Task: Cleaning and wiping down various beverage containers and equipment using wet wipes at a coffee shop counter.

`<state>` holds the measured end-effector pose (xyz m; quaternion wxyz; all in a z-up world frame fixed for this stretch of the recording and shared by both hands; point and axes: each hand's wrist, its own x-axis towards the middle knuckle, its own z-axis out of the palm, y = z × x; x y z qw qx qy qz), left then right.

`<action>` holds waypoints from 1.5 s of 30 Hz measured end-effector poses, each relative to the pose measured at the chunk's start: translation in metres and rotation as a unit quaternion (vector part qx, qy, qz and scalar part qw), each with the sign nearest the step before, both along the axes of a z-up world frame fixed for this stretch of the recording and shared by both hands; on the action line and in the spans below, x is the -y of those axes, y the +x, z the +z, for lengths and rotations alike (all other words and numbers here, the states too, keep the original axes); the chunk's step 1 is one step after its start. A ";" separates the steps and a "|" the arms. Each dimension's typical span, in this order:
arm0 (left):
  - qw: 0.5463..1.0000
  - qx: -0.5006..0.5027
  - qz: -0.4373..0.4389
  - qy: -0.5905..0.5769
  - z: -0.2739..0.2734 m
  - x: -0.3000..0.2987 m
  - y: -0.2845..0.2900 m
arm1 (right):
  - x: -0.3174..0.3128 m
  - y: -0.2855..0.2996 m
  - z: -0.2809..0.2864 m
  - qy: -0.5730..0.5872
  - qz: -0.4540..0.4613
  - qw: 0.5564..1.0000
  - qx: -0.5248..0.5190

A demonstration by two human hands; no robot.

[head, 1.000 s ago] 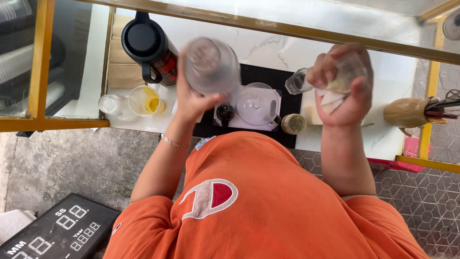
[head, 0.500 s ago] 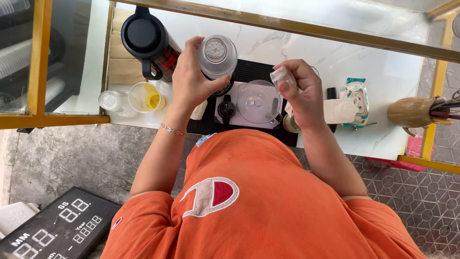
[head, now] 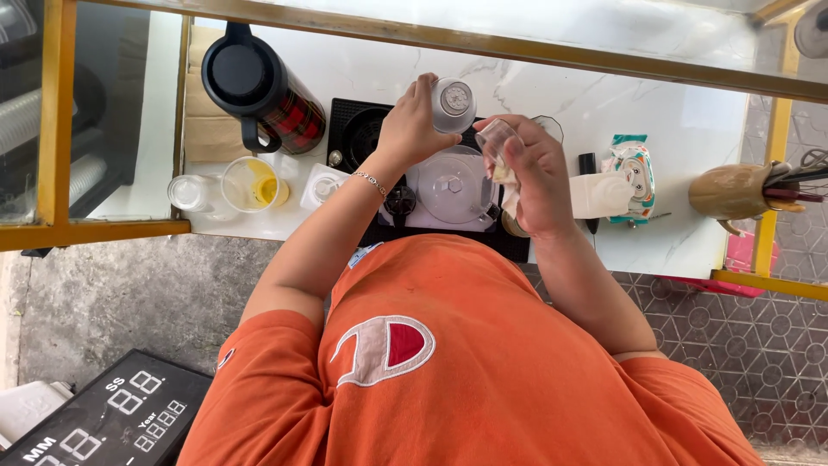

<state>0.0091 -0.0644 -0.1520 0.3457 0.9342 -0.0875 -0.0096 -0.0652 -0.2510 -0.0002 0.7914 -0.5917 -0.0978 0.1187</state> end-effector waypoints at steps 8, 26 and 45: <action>0.997 -0.041 0.052 0.042 -0.016 0.002 0.000 | -0.011 0.002 0.013 0.207 0.109 0.949 -0.212; 0.797 -0.077 0.032 -0.598 0.142 -0.015 -0.130 | -0.051 -0.010 0.010 -0.290 0.032 0.911 0.292; 0.760 -0.112 -0.031 -0.639 0.129 -0.003 -0.148 | -0.062 -0.031 0.039 -0.120 -0.057 0.916 0.378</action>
